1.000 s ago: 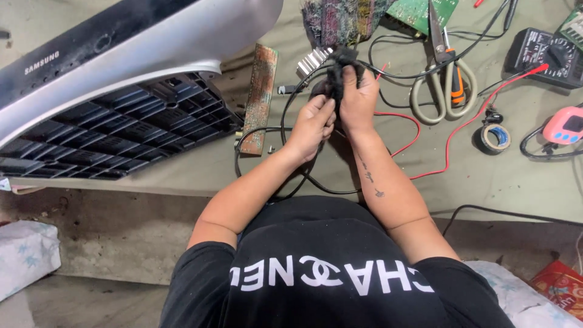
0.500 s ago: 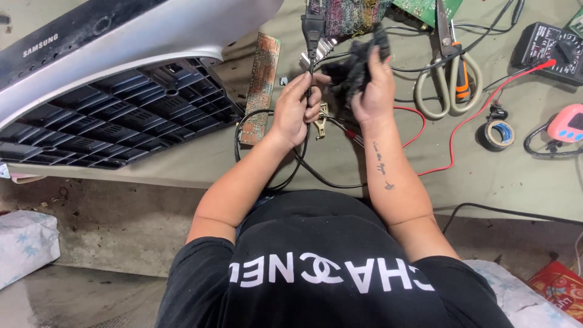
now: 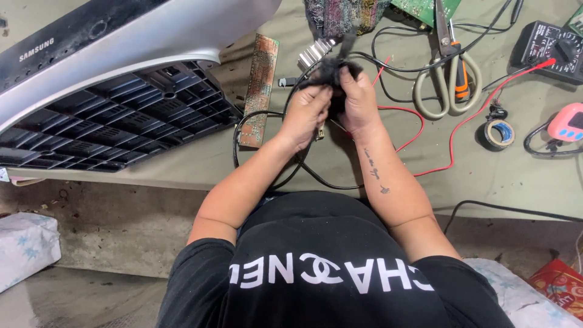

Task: The person cleans a black electrical plug with a cloth, then uses a multimeter to test the wires. They proceed to wrap the exposed wire ends with white electrical tape and connect the multimeter probes to the taped wires.

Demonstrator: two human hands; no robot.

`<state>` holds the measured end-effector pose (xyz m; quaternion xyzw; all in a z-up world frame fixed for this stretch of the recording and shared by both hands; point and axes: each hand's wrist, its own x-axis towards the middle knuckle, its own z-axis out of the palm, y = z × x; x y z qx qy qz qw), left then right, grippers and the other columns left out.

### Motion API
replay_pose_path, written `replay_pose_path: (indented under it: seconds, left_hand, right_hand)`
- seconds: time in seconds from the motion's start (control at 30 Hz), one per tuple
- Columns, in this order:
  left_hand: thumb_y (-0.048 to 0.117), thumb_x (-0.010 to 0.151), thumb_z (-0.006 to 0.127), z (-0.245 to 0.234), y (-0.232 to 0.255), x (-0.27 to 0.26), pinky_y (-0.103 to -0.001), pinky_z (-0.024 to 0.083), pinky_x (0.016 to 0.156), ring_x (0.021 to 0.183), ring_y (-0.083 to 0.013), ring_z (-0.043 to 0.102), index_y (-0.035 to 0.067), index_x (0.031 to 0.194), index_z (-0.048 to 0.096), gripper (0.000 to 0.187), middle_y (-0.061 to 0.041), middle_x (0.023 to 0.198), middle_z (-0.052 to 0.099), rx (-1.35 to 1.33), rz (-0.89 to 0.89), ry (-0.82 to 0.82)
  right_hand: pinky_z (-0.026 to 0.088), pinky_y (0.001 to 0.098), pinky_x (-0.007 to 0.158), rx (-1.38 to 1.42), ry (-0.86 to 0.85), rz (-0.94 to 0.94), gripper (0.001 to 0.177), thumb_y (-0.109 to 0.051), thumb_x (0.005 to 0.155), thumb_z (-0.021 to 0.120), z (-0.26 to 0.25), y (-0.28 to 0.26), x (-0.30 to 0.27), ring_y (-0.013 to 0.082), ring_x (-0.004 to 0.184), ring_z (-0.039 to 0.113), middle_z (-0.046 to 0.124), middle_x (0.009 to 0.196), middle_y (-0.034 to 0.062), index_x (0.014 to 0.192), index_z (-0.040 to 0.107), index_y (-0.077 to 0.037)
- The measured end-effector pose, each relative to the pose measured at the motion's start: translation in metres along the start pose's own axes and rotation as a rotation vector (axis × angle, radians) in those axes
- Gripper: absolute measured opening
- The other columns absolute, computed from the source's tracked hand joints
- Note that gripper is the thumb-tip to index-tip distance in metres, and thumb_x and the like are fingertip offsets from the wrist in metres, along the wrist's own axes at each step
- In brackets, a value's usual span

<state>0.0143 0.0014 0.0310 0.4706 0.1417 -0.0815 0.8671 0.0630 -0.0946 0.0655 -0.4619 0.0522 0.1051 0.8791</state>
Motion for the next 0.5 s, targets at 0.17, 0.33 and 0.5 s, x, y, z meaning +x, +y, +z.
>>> replay_pose_path:
  seconds: [0.17, 0.33, 0.5]
  left_hand:
    - [0.018, 0.103, 0.063, 0.013, -0.003, -0.004, -0.014, 0.023, 0.034, 0.038, 0.0013, 0.032, 0.010, 0.082, 0.062, 0.023, 0.008, 0.057, 0.036, -0.066, -0.039, 0.025]
    - [0.019, 0.103, 0.063, 0.019, 0.012, -0.009, -0.013, 0.022, 0.035, 0.039, 0.0026, 0.031, 0.012, 0.078, 0.056, 0.027, 0.008, 0.057, 0.034, -0.093, -0.057, 0.003]
    - [0.018, 0.103, 0.061, 0.009, 0.016, -0.001, -0.013, 0.022, 0.035, 0.039, 0.0032, 0.030, 0.014, 0.081, 0.051, 0.025, 0.007, 0.059, 0.031, -0.135, -0.057, -0.016]
  right_hand:
    - [0.056, 0.0256, 0.060, -0.022, 0.105, -0.039, 0.032, -0.036, 0.098, 0.069, -0.035, 0.034, 0.018, 0.0165, 0.063, 0.068, 0.068, 0.074, 0.0121, 0.091, 0.070, -0.005]
    - [0.037, 0.0120, 0.044, 0.005, 0.139, -0.006, 0.037, -0.042, 0.096, 0.067, -0.025, 0.019, 0.014, 0.0052, 0.046, 0.055, 0.066, 0.064, 0.0118, 0.081, 0.070, -0.008]
    - [0.054, 0.0269, 0.053, 0.080, 0.023, -0.033, 0.017, -0.019, 0.093, 0.076, -0.011, 0.008, 0.004, 0.0166, 0.057, 0.066, 0.069, 0.075, 0.0160, 0.093, 0.070, -0.003]
